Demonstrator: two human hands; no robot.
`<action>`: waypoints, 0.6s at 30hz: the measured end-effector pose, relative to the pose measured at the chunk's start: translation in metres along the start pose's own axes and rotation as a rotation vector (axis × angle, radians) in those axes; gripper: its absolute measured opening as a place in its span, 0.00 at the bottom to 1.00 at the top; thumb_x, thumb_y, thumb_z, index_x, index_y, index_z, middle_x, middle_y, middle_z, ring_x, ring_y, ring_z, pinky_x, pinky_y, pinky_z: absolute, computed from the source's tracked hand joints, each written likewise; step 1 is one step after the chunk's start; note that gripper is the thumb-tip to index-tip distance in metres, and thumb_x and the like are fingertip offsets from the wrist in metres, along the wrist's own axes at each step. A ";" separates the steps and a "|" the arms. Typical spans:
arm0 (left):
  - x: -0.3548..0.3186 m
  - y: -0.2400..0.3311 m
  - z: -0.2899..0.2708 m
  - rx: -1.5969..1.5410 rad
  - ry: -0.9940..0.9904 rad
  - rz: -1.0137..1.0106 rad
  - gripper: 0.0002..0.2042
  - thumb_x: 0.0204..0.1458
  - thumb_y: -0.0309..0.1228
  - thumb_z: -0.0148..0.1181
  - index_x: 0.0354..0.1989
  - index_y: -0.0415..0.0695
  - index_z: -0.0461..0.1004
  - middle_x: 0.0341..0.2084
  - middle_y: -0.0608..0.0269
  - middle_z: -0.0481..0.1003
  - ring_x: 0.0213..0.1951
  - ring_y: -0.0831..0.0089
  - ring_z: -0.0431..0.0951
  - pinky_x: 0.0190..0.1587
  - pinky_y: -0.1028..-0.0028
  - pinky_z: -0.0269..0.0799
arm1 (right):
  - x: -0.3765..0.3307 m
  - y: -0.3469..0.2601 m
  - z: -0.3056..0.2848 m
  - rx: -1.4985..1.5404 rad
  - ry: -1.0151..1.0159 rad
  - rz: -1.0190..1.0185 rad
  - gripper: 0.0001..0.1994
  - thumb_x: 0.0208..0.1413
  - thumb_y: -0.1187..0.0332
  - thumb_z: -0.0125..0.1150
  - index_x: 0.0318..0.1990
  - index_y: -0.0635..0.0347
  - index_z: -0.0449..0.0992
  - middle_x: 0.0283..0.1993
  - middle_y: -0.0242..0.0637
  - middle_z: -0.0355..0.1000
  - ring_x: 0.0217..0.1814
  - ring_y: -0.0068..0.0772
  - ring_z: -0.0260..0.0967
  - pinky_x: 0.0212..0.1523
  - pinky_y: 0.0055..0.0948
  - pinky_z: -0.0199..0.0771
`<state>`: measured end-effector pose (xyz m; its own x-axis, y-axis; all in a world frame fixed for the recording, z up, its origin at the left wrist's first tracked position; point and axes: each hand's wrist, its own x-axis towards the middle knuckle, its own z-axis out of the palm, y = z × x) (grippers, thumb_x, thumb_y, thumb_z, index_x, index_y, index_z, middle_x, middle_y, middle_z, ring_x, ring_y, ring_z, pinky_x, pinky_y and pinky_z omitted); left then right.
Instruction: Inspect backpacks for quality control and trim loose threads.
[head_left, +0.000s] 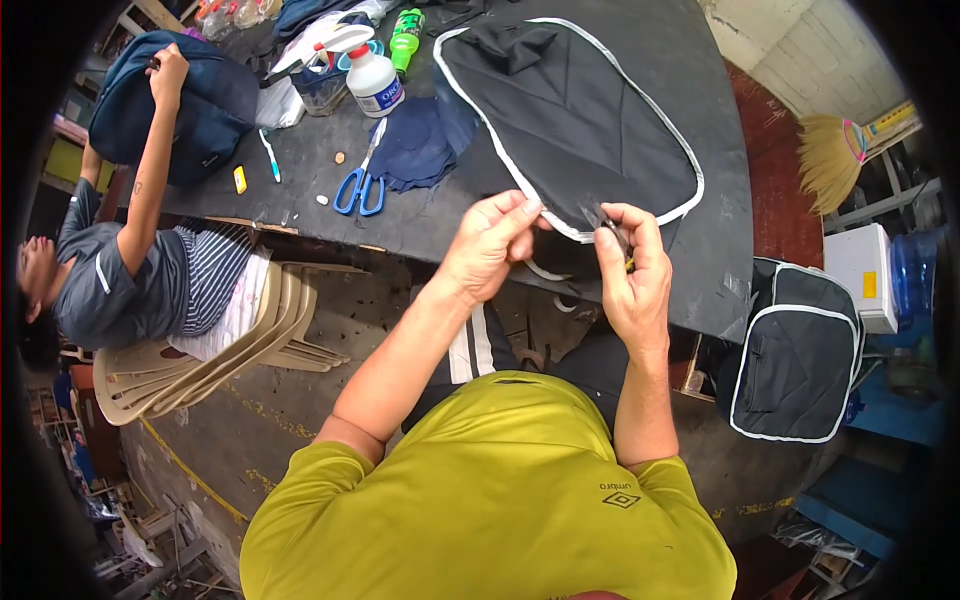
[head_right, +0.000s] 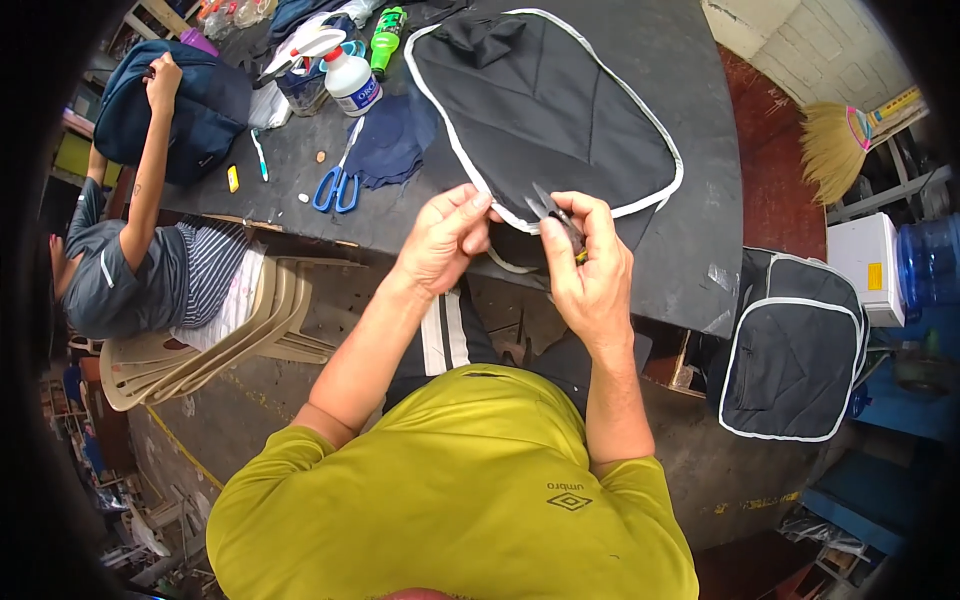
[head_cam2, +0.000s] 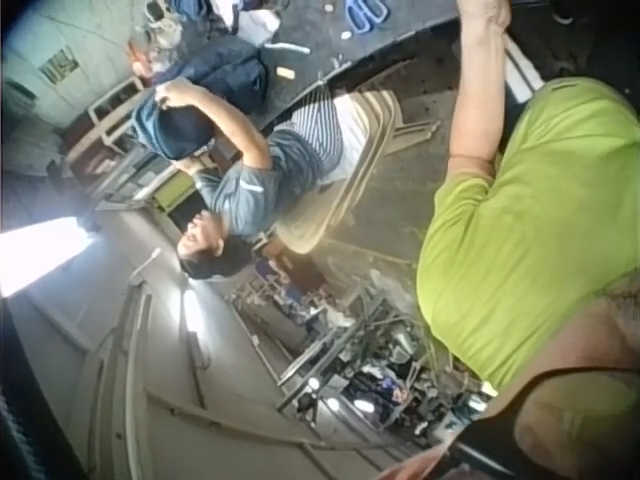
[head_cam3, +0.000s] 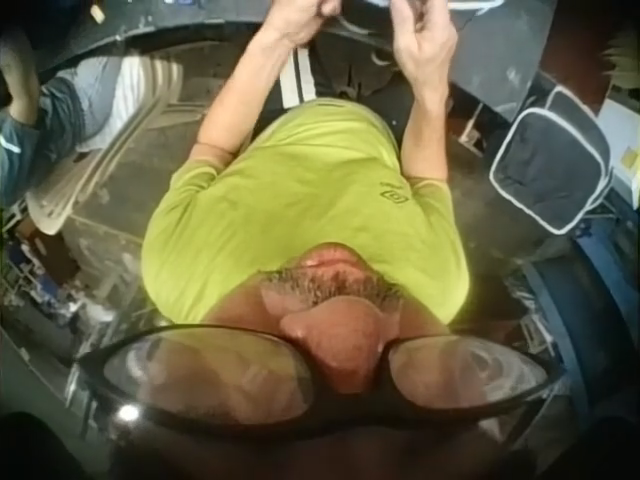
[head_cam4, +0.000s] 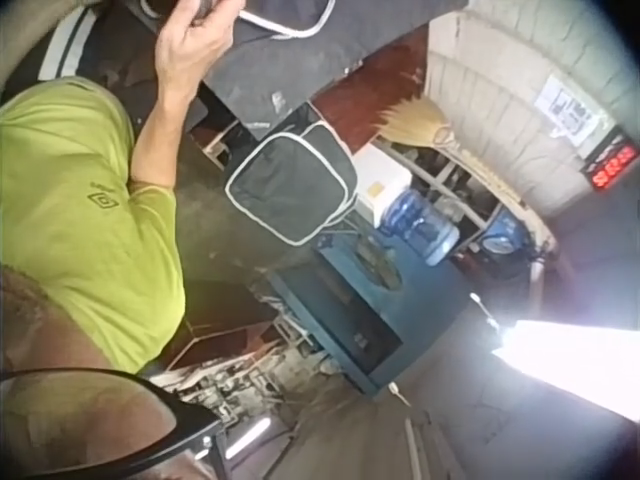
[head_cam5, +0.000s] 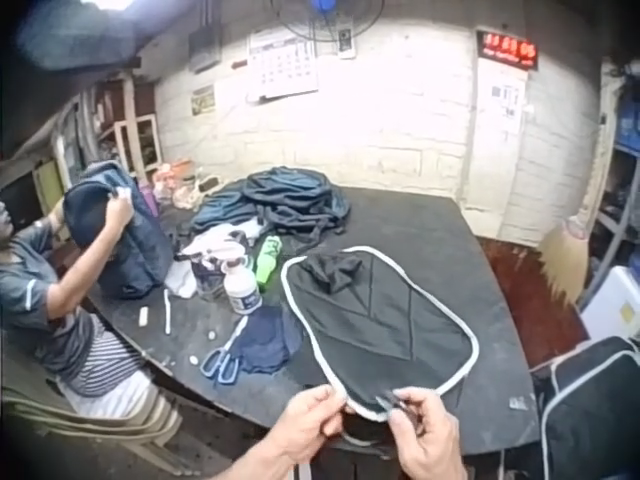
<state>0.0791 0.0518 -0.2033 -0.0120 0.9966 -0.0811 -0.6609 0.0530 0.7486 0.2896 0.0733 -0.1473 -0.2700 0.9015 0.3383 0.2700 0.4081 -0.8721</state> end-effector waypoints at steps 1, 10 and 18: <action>0.001 -0.009 0.005 -0.162 -0.031 -0.066 0.09 0.71 0.36 0.67 0.46 0.43 0.80 0.38 0.67 0.83 0.24 0.85 0.68 0.32 0.79 0.65 | 0.003 0.007 -0.002 0.014 0.014 0.019 0.12 0.73 0.70 0.65 0.58 0.64 0.77 0.38 0.24 0.71 0.38 0.16 0.64 0.42 0.21 0.68; 0.008 -0.044 0.026 0.057 0.054 0.032 0.12 0.73 0.38 0.65 0.46 0.41 0.83 0.38 0.65 0.85 0.23 0.87 0.68 0.27 0.84 0.63 | -0.006 0.062 -0.009 0.277 0.174 0.089 0.11 0.69 0.69 0.72 0.51 0.66 0.80 0.34 0.21 0.71 0.32 0.11 0.64 0.34 0.20 0.66; 0.004 -0.039 0.030 0.272 0.108 0.069 0.12 0.71 0.40 0.68 0.44 0.43 0.83 0.34 0.68 0.84 0.24 0.89 0.67 0.28 0.84 0.62 | -0.016 0.043 0.018 0.630 0.266 0.457 0.07 0.66 0.68 0.76 0.40 0.57 0.82 0.25 0.15 0.66 0.19 0.08 0.53 0.20 0.20 0.50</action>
<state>0.1272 0.0557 -0.2134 -0.1395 0.9867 -0.0829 -0.4302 0.0151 0.9026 0.2889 0.0740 -0.1966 -0.0097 0.9955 -0.0946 -0.2909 -0.0933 -0.9522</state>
